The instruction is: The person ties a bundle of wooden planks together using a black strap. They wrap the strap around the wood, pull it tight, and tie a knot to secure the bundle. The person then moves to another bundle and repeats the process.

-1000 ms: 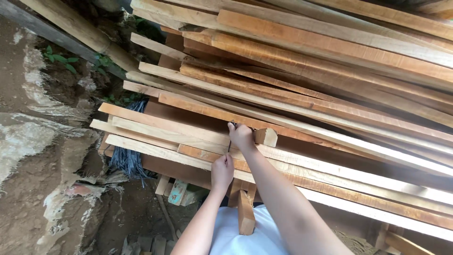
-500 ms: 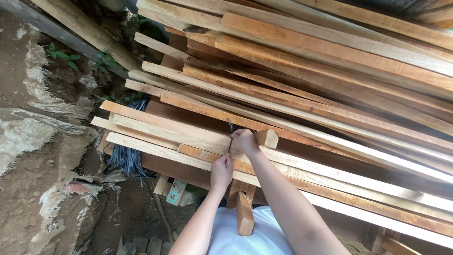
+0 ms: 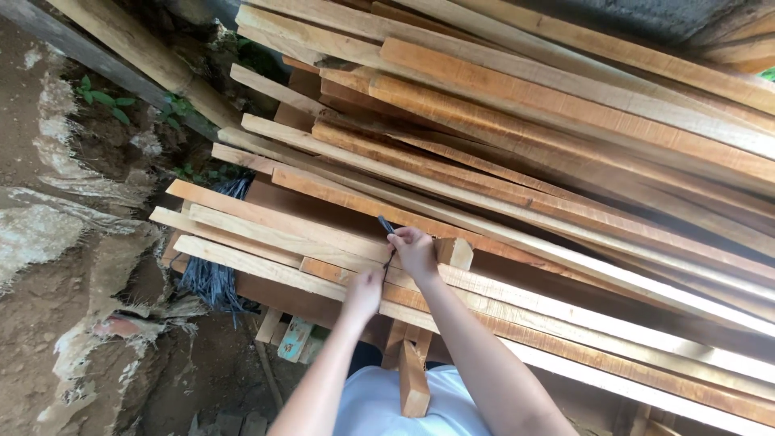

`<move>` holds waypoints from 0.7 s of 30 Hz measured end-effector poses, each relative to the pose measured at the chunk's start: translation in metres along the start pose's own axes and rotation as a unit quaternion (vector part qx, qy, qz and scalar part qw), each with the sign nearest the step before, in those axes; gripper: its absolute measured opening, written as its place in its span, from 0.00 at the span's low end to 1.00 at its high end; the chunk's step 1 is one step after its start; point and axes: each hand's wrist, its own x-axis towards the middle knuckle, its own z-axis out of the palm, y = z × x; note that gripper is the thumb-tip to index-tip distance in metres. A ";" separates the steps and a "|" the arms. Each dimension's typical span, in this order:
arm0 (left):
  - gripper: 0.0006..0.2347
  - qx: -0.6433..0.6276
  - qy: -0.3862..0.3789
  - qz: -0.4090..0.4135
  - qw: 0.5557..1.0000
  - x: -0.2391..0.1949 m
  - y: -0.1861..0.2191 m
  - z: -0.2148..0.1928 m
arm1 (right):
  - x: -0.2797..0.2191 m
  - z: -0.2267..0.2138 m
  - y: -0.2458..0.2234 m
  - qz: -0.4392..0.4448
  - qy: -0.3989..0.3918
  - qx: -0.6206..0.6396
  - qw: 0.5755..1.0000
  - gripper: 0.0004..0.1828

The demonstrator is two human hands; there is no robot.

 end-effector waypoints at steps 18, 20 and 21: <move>0.18 -0.006 -0.003 0.044 0.999 0.085 0.072 -0.010 | 0.004 -0.004 -0.002 -0.001 -0.007 0.049 0.999 0.25; 0.19 0.026 -0.021 0.046 0.998 0.073 0.074 -0.021 | 0.012 0.002 0.012 -0.007 -0.005 0.032 0.999 0.23; 0.20 0.056 -0.041 0.053 0.996 0.069 0.077 -0.026 | 0.018 0.003 0.017 -0.018 0.001 0.016 1.000 0.21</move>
